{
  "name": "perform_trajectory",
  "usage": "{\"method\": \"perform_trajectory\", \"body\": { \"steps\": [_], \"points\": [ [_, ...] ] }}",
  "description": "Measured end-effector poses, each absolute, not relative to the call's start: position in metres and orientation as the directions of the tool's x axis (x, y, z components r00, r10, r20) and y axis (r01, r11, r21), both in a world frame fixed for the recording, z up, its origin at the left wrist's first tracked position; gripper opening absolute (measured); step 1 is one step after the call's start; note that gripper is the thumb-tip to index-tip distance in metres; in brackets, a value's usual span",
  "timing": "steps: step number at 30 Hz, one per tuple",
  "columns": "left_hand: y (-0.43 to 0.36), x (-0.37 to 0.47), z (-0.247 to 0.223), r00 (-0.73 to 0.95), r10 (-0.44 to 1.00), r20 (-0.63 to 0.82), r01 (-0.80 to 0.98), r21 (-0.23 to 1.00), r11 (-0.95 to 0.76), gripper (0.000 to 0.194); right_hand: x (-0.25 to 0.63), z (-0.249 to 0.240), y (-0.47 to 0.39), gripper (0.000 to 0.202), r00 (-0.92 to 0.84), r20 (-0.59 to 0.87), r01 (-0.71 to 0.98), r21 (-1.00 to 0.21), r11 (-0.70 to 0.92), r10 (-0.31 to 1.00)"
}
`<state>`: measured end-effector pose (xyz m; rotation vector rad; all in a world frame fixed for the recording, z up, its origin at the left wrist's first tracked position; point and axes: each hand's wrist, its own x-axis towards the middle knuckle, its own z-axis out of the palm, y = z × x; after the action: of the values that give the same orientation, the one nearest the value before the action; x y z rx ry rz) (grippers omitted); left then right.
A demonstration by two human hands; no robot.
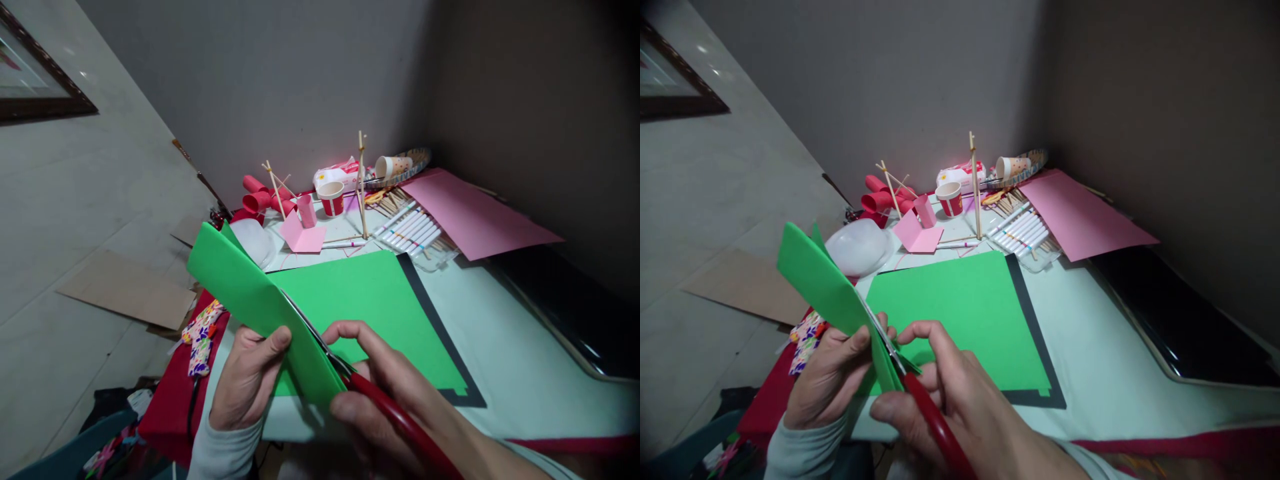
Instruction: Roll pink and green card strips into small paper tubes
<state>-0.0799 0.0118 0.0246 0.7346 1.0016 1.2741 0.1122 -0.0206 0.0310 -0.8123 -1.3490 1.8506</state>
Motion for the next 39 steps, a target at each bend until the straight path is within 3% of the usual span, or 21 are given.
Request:
{"method": "perform_trajectory", "body": {
  "steps": [8, 13, 21, 28, 34, 39],
  "points": [
    [0.013, -0.080, 0.025, -0.017, 0.981, -0.193, -0.396, 0.902, 0.171, 0.029, 0.114, 0.030, -0.009, 0.077, -0.633, -0.107, -0.181, -0.943, -0.281, 0.767],
    [0.011, -0.078, 0.027, 0.004, 0.985, -0.172, -0.395, 0.905, 0.160, 0.023, 0.113, 0.030, -0.008, 0.074, -0.645, -0.100, -0.140, -0.959, -0.247, 0.758],
    [0.011, -0.077, 0.026, 0.016, 0.981, -0.191, -0.399, 0.899, 0.182, 0.024, 0.115, 0.050, -0.020, 0.073, -0.584, -0.203, -0.094, -0.945, -0.314, 0.786],
    [0.012, -0.075, 0.023, 0.044, 0.970, -0.240, -0.455, 0.860, 0.233, 0.023, 0.118, 0.042, -0.014, 0.053, -0.582, -0.120, -0.082, -0.976, -0.204, 0.805],
    [0.016, -0.078, 0.019, 0.120, 0.988, -0.099, -0.356, 0.925, 0.136, 0.028, 0.115, 0.026, -0.007, 0.056, -0.641, -0.017, -0.039, -0.998, -0.055, 0.767],
    [0.019, -0.081, 0.016, 0.166, 0.986, -0.022, -0.311, 0.947, 0.073, 0.032, 0.114, 0.014, -0.011, 0.061, -0.616, -0.069, 0.019, -0.997, -0.073, 0.785]
  ]
}}
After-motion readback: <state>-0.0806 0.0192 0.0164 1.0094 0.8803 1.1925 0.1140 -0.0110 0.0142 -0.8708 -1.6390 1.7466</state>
